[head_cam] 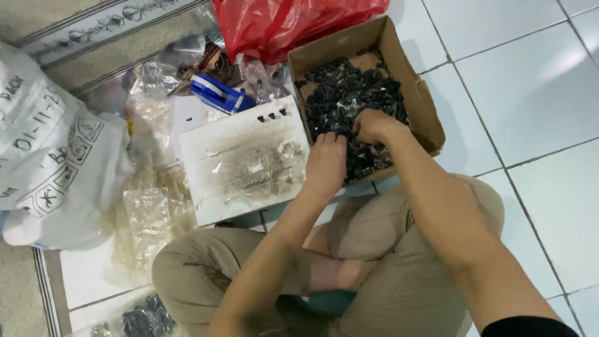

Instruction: The person sits cross-legged on the floor and repeatedly picks small black components from a cardboard box. They place each component onto a white rectangular board, arranging them in a row.

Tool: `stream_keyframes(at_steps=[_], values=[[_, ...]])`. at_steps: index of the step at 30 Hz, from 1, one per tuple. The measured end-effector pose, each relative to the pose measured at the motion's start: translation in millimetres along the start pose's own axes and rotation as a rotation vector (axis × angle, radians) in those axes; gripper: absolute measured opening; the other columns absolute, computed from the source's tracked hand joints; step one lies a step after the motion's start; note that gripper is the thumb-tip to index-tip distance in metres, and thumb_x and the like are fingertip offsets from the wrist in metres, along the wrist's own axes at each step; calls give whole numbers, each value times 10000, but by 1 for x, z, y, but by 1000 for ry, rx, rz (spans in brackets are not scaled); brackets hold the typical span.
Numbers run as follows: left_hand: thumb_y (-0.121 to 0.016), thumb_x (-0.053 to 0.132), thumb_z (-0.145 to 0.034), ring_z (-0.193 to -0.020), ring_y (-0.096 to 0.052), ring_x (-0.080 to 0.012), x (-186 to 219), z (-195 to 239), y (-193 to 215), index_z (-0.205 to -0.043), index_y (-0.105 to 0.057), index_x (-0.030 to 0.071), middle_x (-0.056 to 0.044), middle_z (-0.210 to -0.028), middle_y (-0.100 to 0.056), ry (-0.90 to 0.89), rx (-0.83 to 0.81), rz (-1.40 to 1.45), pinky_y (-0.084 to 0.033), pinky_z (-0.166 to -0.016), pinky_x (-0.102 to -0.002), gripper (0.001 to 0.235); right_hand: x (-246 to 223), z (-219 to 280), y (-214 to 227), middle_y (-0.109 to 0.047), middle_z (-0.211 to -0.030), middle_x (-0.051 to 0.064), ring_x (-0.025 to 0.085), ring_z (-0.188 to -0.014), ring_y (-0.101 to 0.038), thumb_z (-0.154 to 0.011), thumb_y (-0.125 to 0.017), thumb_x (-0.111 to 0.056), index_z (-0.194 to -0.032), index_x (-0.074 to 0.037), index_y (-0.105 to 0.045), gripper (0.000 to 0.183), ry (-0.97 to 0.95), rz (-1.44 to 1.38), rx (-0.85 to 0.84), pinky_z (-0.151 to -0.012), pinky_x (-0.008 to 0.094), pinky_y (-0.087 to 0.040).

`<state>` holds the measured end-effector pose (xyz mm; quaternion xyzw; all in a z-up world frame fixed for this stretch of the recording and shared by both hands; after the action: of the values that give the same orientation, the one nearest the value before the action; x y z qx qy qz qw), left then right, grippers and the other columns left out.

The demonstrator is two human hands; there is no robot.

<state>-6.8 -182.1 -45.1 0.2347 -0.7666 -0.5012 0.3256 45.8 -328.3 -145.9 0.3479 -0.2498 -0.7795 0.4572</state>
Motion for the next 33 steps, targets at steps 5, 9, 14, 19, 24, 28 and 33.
stream_keyframes(at_steps=[5, 9, 14, 19, 24, 28, 33], values=[[-708, 11, -808, -778, -687, -234, -24, -33, -81, -824, -733, 42, -119, -789, -667, 197, -94, -205, -587, -610, -290, 43, 15, -35, -20, -733, -1196, 232, 422, -1166, -677, -903, -618, -109, -1216, -60, -756, 346, 34, -66, 62, -929, 524, -588], [-691, 76, -807, -797, -659, -247, -42, -41, -129, -831, -747, 63, -110, -818, -673, 240, -225, -312, -557, -586, -338, 62, 6, -13, -4, -734, -1155, 251, 407, -1112, -697, -877, -609, -67, -1174, 39, -744, 343, 1, -93, 32, -896, 489, -601], [-699, 93, -806, -899, -649, -260, -27, -37, -111, -902, -753, 65, -109, -916, -674, 251, -225, -290, -546, -659, -347, 114, 13, -61, -31, -723, -1147, 287, 424, -1081, -695, -881, -589, -31, -1181, 82, -720, 347, 40, -180, 54, -861, 488, -609], [-705, 92, -834, -980, -632, -281, -26, -40, -104, -1021, -714, 59, -132, -1006, -661, 239, -253, -196, -529, -741, -359, 190, 10, -60, -25, -727, -1135, 279, 421, -1087, -698, -872, -605, -48, -1151, 96, -709, 331, 37, -241, 64, -828, 493, -609], [-496, -24, -968, -1155, -661, -420, -38, -49, -78, -1288, -606, -18, -263, -1164, -689, 575, -309, 498, -584, -936, -472, 338, -11, 2, 26, -745, -1052, 240, 400, -985, -714, -869, -589, -71, -1126, 38, -752, 323, 44, -348, 103, -775, 475, -611], [-503, 50, -993, -1157, -674, -381, -65, -47, -109, -1170, -671, 19, -226, -1125, -715, 656, -285, 512, -590, -929, -440, 246, 3, -23, 15, -746, -1127, 238, 417, -1083, -699, -854, -648, -232, -1145, -5, -770, 389, 93, -317, 96, -858, 509, -603], [-583, 81, -953, -1150, -685, -320, -69, -46, -121, -1182, -738, 61, -170, -1128, -740, 685, -309, 562, -592, -966, -414, 277, 2, -15, 19, -751, -1099, 257, 414, -1038, -717, -872, -598, -235, -1096, 7, -784, 379, 67, -255, 73, -868, 480, -608]])
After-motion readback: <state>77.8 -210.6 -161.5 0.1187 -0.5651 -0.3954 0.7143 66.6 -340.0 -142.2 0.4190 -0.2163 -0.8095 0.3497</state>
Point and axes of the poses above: each hand's wrist, its own z-axis away from the middle knuckle, its own y-axis out of the back of the hand, x = y × z, the point moved 8 cm from there along -z, towards the middle knuckle
